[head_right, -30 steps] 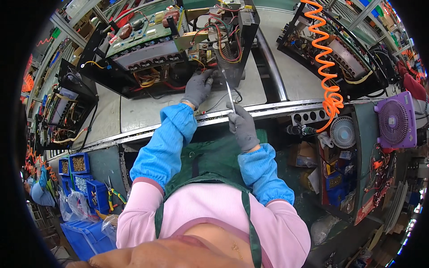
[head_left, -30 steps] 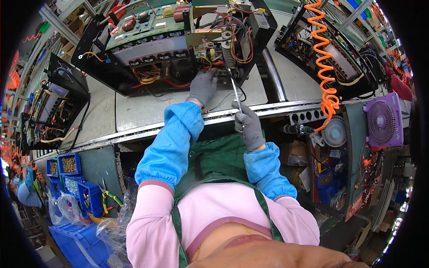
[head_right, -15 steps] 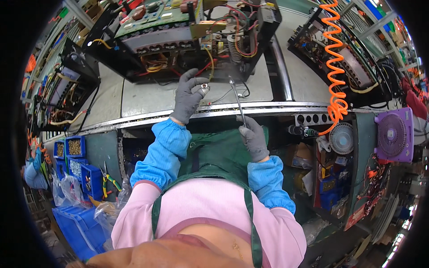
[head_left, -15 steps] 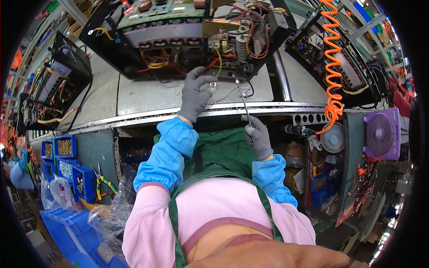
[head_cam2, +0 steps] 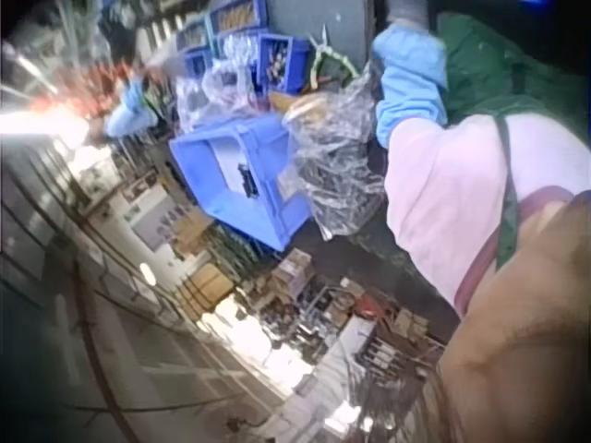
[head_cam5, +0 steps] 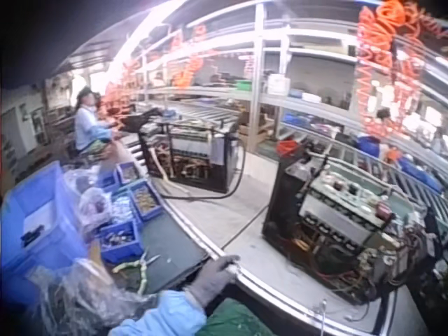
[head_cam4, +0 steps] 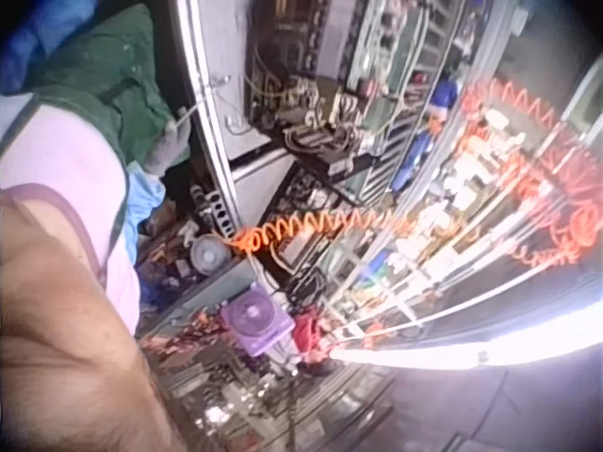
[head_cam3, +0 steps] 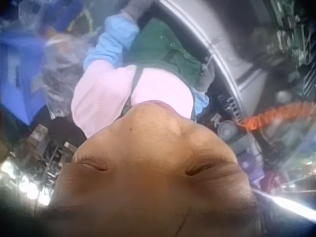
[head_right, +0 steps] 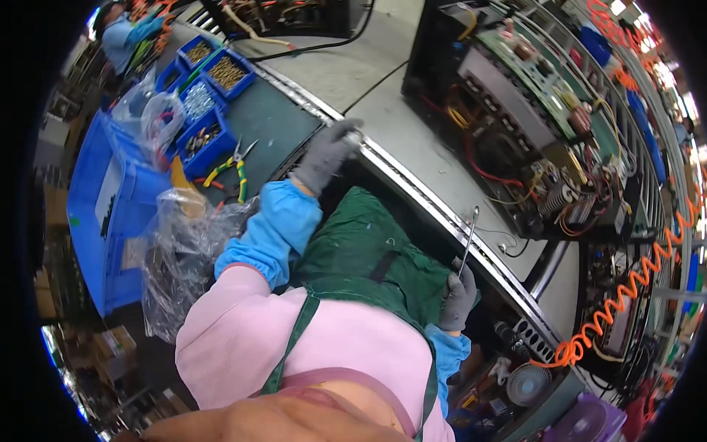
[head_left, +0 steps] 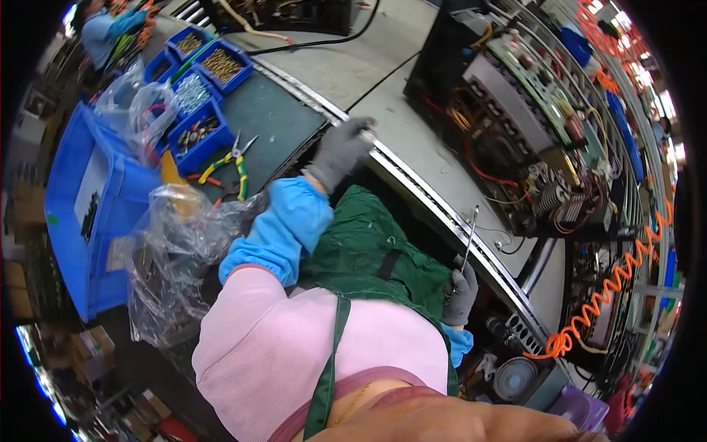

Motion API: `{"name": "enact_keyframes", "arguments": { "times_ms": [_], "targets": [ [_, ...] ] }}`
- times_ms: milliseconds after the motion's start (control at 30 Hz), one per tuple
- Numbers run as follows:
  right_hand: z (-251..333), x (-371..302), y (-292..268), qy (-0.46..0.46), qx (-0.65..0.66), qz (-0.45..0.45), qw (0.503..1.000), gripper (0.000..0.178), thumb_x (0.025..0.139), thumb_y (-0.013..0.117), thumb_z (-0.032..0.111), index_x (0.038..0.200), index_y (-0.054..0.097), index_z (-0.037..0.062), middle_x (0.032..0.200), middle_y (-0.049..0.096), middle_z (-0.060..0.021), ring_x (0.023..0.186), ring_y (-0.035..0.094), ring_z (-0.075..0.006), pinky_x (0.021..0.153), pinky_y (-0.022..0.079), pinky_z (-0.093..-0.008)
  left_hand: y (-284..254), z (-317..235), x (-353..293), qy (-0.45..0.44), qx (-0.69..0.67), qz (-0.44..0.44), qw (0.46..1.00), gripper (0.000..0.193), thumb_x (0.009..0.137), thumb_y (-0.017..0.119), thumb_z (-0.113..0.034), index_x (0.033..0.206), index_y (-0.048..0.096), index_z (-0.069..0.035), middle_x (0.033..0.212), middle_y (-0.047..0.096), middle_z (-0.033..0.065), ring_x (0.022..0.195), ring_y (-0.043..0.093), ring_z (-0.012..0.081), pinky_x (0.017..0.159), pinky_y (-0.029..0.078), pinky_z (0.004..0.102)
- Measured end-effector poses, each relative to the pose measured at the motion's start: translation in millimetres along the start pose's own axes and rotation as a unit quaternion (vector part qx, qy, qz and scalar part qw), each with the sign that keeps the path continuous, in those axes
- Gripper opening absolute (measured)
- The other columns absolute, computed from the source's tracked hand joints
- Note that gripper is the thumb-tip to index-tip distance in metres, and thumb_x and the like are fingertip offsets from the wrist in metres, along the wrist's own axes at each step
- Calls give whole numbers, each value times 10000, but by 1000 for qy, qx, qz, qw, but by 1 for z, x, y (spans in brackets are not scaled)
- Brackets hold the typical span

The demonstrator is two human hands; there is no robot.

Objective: Assemble an electronic component by stripping wires, tightening screws with a screwdriver, and using a wrench on nuts.

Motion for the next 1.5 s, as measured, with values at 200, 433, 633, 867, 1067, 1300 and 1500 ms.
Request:
{"name": "enact_keyframes", "arguments": {
  "times_ms": [200,433,633,867,1067,1300,1500],
  "targets": [
    [12,5,25,-9,-22,51,998,432,876,579,196,1253,608,-14,665,430,59,526,355,-41,481,266,-210,-190,-71,-61,222,463,-388,766,264,882,646,-155,1137,693,-107,1032,704,124,948,664,271,839,510,365],
    [19,17,33,10,-94,75,993,460,855,619,194,1285,609,30,934,607,-12,782,528,-82,701,437,-249,-167,-66,-73,240,492,-357,757,353,870,659,-205,1199,662,-76,1101,678,155,1040,628,321,946,473,408],
    [56,20,80,-94,-186,143,967,535,835,632,158,1341,526,20,1162,660,-169,1052,640,-242,917,493,-358,70,59,-72,-182,-153,146,960,280,974,576,-173,1193,641,-12,1104,661,118,1053,639,218,924,508,338],
    [76,13,90,-199,-224,230,926,466,888,625,145,1337,548,50,1004,678,-78,821,655,-152,768,530,-313,85,27,-49,-142,-310,124,932,256,1028,441,-255,980,576,-42,887,607,89,803,602,215,766,513,359],
    [50,37,-8,-90,-152,-34,984,311,908,631,166,1193,659,46,819,642,-41,720,584,-96,670,497,-271,-140,3,0,-50,91,-196,975,341,990,550,-265,1228,581,-23,835,606,31,680,562,114,590,461,274],
    [75,80,-33,-152,-204,-109,961,285,913,610,112,1182,661,33,790,641,-38,670,576,-90,627,481,-255,-236,14,6,-55,520,-240,818,427,967,577,-180,1367,511,-45,885,643,114,740,653,191,604,521,328],
    [76,74,-58,-84,-226,-87,967,282,920,602,111,1182,662,24,823,614,3,705,535,-70,646,447,-228,-199,-3,2,-85,720,-174,667,395,935,620,-235,1292,575,-73,1125,652,173,1057,621,377,895,496,435]
  ]
}}
Point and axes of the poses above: each hand's wrist, its own x-axis towards the middle knuckle, its own y-axis out of the palm, z = x × y, the point moved 4 cm from there along x, towards the middle knuckle
